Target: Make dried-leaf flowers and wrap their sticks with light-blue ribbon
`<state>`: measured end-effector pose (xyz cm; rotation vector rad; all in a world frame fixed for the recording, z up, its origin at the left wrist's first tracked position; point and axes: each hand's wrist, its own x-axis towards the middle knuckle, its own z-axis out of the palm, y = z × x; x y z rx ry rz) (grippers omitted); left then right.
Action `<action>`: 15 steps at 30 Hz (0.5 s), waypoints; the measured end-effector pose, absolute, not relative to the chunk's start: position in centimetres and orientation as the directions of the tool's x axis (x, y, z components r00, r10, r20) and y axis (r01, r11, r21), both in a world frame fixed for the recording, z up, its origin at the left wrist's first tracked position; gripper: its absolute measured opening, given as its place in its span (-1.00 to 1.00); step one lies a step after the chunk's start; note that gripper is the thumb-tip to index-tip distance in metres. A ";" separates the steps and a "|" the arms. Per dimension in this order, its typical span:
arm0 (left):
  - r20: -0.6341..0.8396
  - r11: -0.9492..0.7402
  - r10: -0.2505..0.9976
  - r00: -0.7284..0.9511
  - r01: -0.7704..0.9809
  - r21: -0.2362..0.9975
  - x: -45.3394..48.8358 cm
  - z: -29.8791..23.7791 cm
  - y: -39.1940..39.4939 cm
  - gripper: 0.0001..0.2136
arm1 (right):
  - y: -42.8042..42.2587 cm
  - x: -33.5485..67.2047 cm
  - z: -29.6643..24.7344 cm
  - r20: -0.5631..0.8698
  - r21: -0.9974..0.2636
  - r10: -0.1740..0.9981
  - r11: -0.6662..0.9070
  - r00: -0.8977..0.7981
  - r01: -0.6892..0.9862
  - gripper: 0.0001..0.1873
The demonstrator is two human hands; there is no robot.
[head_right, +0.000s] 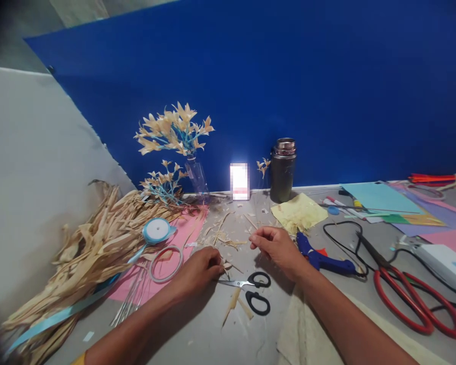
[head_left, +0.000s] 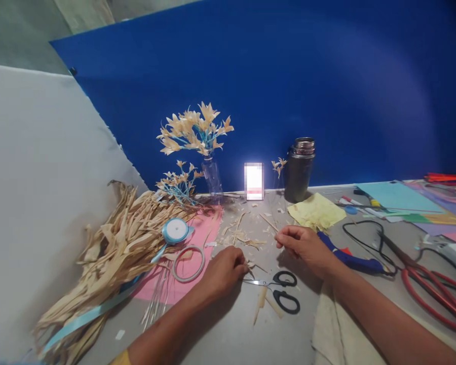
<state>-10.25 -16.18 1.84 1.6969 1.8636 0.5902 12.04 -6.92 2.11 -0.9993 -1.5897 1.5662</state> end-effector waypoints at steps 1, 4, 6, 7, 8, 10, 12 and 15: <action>-0.097 0.107 0.994 -0.052 0.682 0.723 -10.4 2.2 -16.0 -0.94 | -6.9 12.0 2.1 -0.046 -0.998 0.880 -0.022 -0.472 0.056 -0.63; -0.095 0.099 0.995 -0.029 0.352 0.931 -10.5 4.1 -15.1 -0.95 | -6.9 12.0 2.2 -0.053 -0.998 0.882 -0.037 -0.468 0.045 -0.63; -0.083 0.085 0.996 -0.029 0.070 0.994 -10.1 5.6 -14.4 -0.88 | -7.1 11.9 2.3 -0.050 -0.999 0.882 -0.037 -0.469 0.036 -0.62; -0.088 0.085 0.995 -0.035 -0.088 0.993 -9.8 6.1 -14.0 -0.83 | -7.2 11.9 2.4 -0.042 -0.999 0.883 -0.031 -0.468 0.032 -0.61; -0.107 0.095 0.994 -0.038 -0.239 0.966 -9.4 6.4 -13.7 -0.79 | -7.4 11.8 2.5 -0.031 -0.999 0.885 -0.018 -0.465 0.032 -0.60; -0.172 0.143 0.985 -0.020 -0.470 0.871 -8.7 6.4 -13.0 -0.73 | -7.9 11.8 2.7 -0.009 -0.999 0.886 0.010 -0.464 0.038 -0.59; -0.229 0.190 0.973 0.012 -0.600 0.777 -8.2 5.7 -12.6 -0.73 | -8.5 11.7 2.9 -0.008 -0.999 0.877 0.017 -0.480 0.049 -0.59; -0.246 0.198 0.969 0.031 -0.696 0.691 -8.1 4.4 -12.5 -0.80 | -9.5 11.6 3.0 -0.035 -0.999 0.844 -0.010 -0.535 0.049 -0.60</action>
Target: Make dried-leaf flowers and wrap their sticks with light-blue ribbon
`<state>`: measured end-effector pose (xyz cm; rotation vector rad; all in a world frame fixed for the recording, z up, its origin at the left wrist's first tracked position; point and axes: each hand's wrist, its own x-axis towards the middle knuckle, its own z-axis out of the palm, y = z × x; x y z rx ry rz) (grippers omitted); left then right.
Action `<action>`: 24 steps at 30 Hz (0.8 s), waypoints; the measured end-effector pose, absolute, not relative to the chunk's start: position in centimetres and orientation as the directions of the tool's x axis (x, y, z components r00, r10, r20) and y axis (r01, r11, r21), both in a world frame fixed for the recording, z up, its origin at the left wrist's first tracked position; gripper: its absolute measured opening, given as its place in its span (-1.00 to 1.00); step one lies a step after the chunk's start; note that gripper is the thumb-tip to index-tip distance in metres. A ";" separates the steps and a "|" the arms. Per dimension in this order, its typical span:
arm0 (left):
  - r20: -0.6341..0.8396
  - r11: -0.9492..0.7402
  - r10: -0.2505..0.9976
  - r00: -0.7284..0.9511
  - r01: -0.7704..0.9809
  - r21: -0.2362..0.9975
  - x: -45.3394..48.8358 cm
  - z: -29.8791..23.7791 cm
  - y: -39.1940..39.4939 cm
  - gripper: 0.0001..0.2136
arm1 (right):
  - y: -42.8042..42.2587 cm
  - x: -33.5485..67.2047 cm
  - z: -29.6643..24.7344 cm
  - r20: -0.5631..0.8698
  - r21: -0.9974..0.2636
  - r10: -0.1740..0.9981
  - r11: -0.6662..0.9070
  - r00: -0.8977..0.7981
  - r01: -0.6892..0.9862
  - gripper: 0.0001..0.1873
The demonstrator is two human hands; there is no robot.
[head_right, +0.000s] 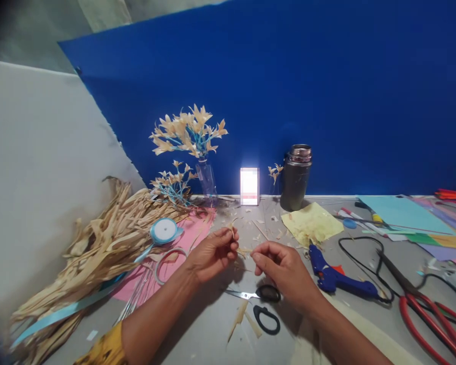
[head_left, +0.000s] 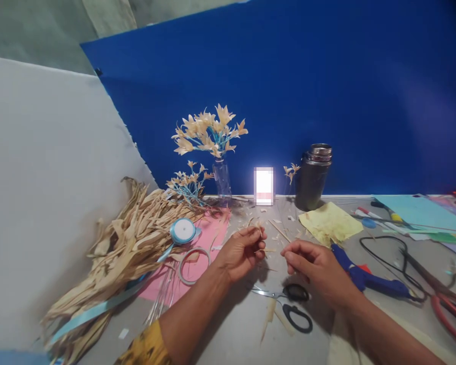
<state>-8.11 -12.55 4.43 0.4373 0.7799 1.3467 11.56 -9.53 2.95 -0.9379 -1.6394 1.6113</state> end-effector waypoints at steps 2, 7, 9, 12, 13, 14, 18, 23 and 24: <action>-0.239 0.185 0.971 0.029 -0.724 0.664 -8.2 3.9 -12.8 -0.84 | -10.2 11.4 3.0 -0.061 -0.998 0.822 -0.035 -0.566 0.057 -0.60; -0.248 0.203 0.967 0.054 -0.752 0.628 -7.9 3.3 -13.2 -0.83 | -11.0 10.8 3.1 -0.112 -0.993 0.802 -0.064 -0.587 0.102 -0.58; -0.252 0.215 0.965 0.068 -0.754 0.621 -7.5 3.2 -13.3 -0.81 | -11.0 10.7 3.0 -0.110 -0.993 0.797 -0.062 -0.594 0.101 -0.59; -0.251 0.224 0.965 0.080 -0.752 0.620 -7.0 3.2 -13.5 -0.80 | -11.0 10.8 2.8 -0.090 -0.994 0.792 -0.037 -0.604 0.099 -0.61; -0.250 0.227 0.965 0.085 -0.750 0.621 -6.8 3.2 -13.5 -0.80 | -11.0 10.9 2.9 -0.082 -0.994 0.792 -0.026 -0.604 0.102 -0.62; -0.248 0.230 0.965 0.091 -0.749 0.621 -6.7 3.3 -13.5 -0.80 | -11.0 10.9 2.9 -0.077 -0.994 0.794 -0.016 -0.604 0.106 -0.62; -0.235 0.225 0.967 0.098 -0.760 0.610 -6.5 3.4 -13.7 -0.80 | -11.1 10.9 3.1 -0.085 -0.993 0.792 -0.019 -0.605 0.115 -0.63; -0.234 0.229 0.967 0.104 -0.758 0.610 -6.3 3.1 -13.8 -0.82 | -11.1 10.8 3.2 -0.086 -0.993 0.801 -0.021 -0.592 0.116 -0.63; -0.236 0.233 0.966 0.107 -0.757 0.610 -6.3 3.0 -13.8 -0.82 | -11.1 10.8 3.2 -0.084 -0.993 0.804 -0.018 -0.588 0.117 -0.63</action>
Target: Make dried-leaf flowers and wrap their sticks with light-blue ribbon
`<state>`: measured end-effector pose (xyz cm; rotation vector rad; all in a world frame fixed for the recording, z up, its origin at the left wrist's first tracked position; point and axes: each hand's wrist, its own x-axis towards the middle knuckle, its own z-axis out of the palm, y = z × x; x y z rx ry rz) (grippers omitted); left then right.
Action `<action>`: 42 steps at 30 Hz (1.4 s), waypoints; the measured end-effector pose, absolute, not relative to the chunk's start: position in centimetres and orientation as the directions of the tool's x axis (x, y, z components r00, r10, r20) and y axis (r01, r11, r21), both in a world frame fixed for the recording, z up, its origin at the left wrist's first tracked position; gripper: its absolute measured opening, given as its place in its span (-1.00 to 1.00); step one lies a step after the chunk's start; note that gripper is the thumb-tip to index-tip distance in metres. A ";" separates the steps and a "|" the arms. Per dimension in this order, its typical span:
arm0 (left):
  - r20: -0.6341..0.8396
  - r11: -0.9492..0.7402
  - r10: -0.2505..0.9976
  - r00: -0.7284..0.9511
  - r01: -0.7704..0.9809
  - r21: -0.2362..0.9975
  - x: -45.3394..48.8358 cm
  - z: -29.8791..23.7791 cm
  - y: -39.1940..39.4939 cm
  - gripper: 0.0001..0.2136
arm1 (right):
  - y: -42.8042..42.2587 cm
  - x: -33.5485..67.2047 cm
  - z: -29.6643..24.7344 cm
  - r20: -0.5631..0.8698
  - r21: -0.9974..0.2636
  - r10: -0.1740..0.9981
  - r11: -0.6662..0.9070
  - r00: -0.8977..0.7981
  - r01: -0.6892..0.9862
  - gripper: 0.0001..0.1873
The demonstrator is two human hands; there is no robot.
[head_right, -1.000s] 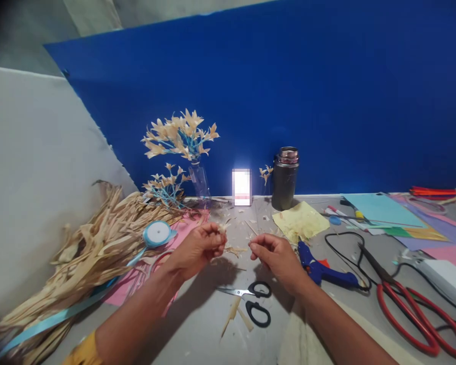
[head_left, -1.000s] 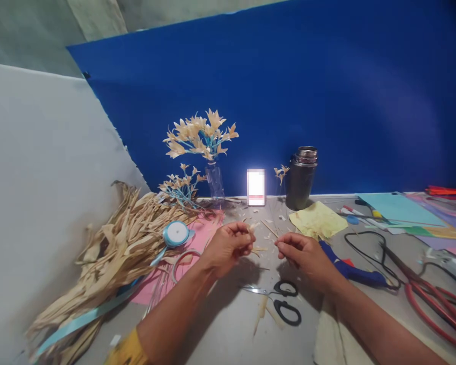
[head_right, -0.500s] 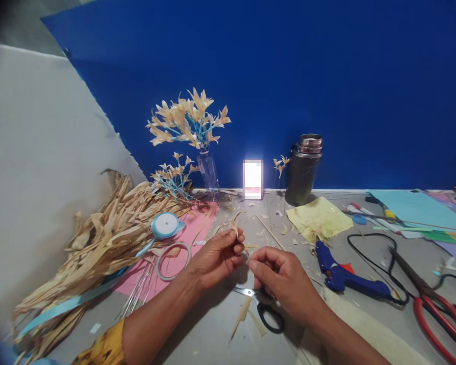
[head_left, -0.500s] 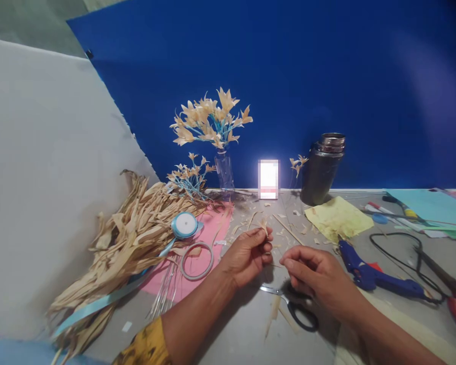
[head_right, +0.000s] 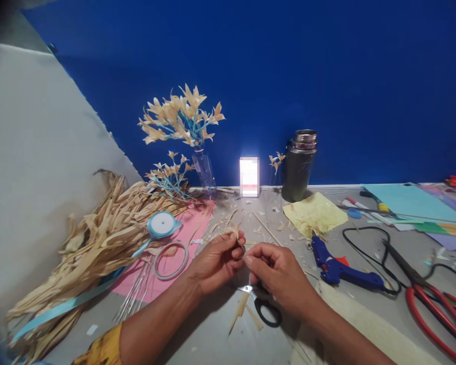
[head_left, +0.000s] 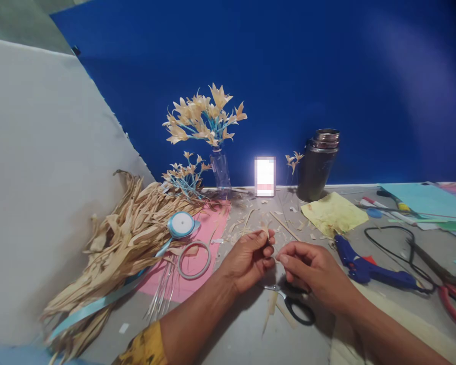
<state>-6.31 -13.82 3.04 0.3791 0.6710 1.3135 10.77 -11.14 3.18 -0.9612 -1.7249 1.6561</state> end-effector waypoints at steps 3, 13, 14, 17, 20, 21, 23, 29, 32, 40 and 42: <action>-0.246 0.246 0.963 0.114 -0.751 0.613 -6.2 2.9 -13.9 -0.80 | -11.2 10.6 3.3 -0.074 -0.994 0.813 -0.017 -0.578 0.104 -0.61; -0.256 0.268 0.957 0.138 -0.760 0.592 -5.5 2.9 -14.4 -0.79 | -11.3 10.4 3.6 -0.112 -0.993 0.820 -0.080 -0.561 0.082 -0.59; -0.259 0.268 0.956 0.136 -0.763 0.588 -5.5 2.9 -14.4 -0.79 | -11.2 10.4 3.6 -0.112 -0.993 0.823 -0.080 -0.557 0.082 -0.59; -0.266 0.268 0.955 0.131 -0.767 0.583 -5.4 2.9 -14.5 -0.78 | -11.2 10.4 3.4 -0.098 -0.995 0.830 -0.063 -0.549 0.083 -0.61; -0.269 0.264 0.955 0.125 -0.773 0.577 -5.4 2.8 -14.5 -0.79 | -11.2 10.4 3.3 -0.104 -0.994 0.828 -0.065 -0.552 0.090 -0.61; -0.270 0.263 0.955 0.123 -0.774 0.576 -5.3 2.7 -14.5 -0.79 | -11.2 10.5 3.3 -0.109 -0.993 0.826 -0.070 -0.553 0.091 -0.61; -0.274 0.259 0.955 0.115 -0.776 0.575 -5.2 2.7 -14.5 -0.79 | -11.2 10.5 3.3 -0.116 -0.993 0.825 -0.080 -0.552 0.090 -0.61; -0.288 0.250 0.953 0.089 -0.768 0.589 -4.9 2.8 -14.6 -0.79 | -11.2 10.5 3.4 -0.124 -0.992 0.823 -0.092 -0.555 0.085 -0.58; -0.280 0.238 0.956 0.084 -0.780 0.579 -4.7 2.5 -14.5 -0.78 | -11.2 10.3 3.3 -0.126 -0.992 0.830 -0.107 -0.543 0.068 -0.57; -0.272 0.222 0.958 0.088 -0.827 0.516 -4.3 1.8 -14.4 -0.80 | -11.5 9.8 3.4 -0.141 -0.988 0.860 -0.154 -0.490 0.014 -0.57; -0.271 0.217 0.959 0.083 -0.828 0.516 -4.2 1.9 -14.4 -0.80 | -11.6 9.8 3.5 -0.140 -0.988 0.861 -0.154 -0.490 0.013 -0.58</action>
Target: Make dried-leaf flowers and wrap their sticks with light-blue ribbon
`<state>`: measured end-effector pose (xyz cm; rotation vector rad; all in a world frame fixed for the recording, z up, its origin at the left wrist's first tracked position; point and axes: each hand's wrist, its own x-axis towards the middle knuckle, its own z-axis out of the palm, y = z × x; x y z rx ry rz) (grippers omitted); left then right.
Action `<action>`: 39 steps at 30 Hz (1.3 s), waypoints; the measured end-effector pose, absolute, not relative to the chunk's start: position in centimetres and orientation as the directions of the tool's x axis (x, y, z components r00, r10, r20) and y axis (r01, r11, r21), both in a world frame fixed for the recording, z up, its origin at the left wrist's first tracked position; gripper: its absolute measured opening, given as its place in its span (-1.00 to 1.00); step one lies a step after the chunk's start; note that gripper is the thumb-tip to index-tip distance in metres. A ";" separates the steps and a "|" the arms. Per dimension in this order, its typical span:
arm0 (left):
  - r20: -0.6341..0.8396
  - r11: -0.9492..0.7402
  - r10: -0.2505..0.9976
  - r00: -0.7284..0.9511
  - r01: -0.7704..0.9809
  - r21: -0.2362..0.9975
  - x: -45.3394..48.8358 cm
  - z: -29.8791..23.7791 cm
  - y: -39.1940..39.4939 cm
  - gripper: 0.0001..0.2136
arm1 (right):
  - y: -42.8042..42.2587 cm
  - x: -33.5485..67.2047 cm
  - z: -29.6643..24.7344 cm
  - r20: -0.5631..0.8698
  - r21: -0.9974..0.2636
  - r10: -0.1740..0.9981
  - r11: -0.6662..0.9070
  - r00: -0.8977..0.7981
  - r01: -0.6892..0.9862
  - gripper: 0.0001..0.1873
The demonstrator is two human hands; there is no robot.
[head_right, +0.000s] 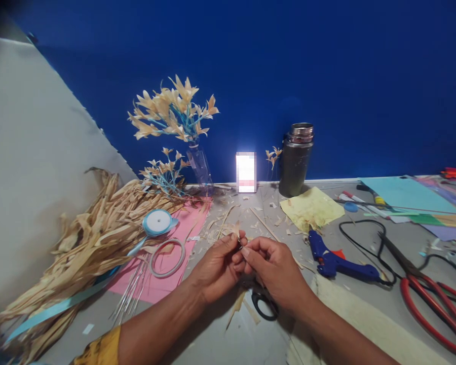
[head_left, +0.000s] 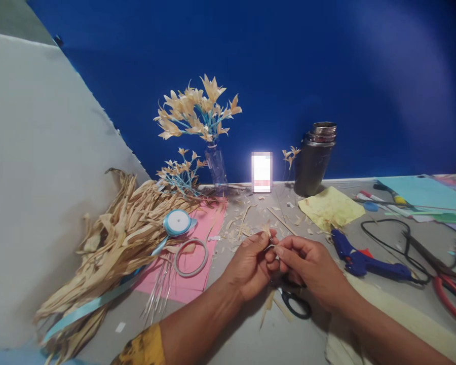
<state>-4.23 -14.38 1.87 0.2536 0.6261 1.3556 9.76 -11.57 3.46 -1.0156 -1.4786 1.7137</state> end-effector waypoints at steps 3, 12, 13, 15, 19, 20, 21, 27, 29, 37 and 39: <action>-0.252 0.207 0.965 0.079 -0.818 0.537 -4.2 2.0 -14.4 -0.80 | -11.6 9.8 3.5 -0.145 -0.987 0.859 -0.163 -0.491 0.006 -0.58; -0.232 0.197 0.971 0.064 -0.765 0.613 -4.4 2.3 -14.5 -0.74 | -11.5 10.1 3.4 -0.105 -0.993 0.878 -0.071 -0.467 0.090 -0.66; -0.237 0.196 0.970 0.055 -0.754 0.627 -4.4 2.4 -14.5 -0.72 | -11.5 10.1 3.4 -0.094 -0.993 0.883 -0.049 -0.461 0.108 -0.68; -0.244 0.189 0.969 0.031 -0.731 0.656 -4.5 2.6 -14.5 -0.70 | -11.5 10.1 3.5 -0.080 -0.991 0.887 -0.020 -0.454 0.134 -0.69; -0.247 0.175 0.969 -0.013 -0.666 0.725 -4.7 3.1 -14.4 -0.67 | -11.7 10.1 3.5 -0.094 -0.988 0.883 -0.025 -0.459 0.153 -0.68; -0.244 0.172 0.970 -0.024 -0.644 0.745 -4.8 3.1 -14.3 -0.67 | -11.7 10.1 3.4 -0.104 -0.987 0.882 -0.037 -0.460 0.154 -0.68; -0.239 0.165 0.970 -0.035 -0.623 0.764 -4.9 3.1 -14.3 -0.67 | -11.7 10.1 3.4 -0.112 -0.987 0.881 -0.043 -0.460 0.156 -0.68; -0.199 0.122 0.976 -0.086 -0.540 0.833 -5.2 2.9 -14.0 -0.68 | -11.7 10.2 3.1 -0.052 -0.984 0.890 0.031 -0.452 0.175 -0.73; -0.219 0.148 0.973 -0.071 -0.534 0.832 -5.2 2.9 -14.0 -0.69 | -11.7 10.1 3.1 -0.024 -0.983 0.892 0.060 -0.452 0.171 -0.74; -0.206 0.194 0.977 0.054 -0.626 0.755 -4.8 2.4 -14.3 -0.69 | -11.9 9.8 3.6 0.005 -0.990 0.898 0.067 -0.440 0.126 -0.74; -0.204 0.189 0.978 0.052 -0.647 0.739 -4.5 2.1 -14.3 -0.70 | -11.9 9.8 3.5 0.003 -0.991 0.898 0.062 -0.441 0.119 -0.75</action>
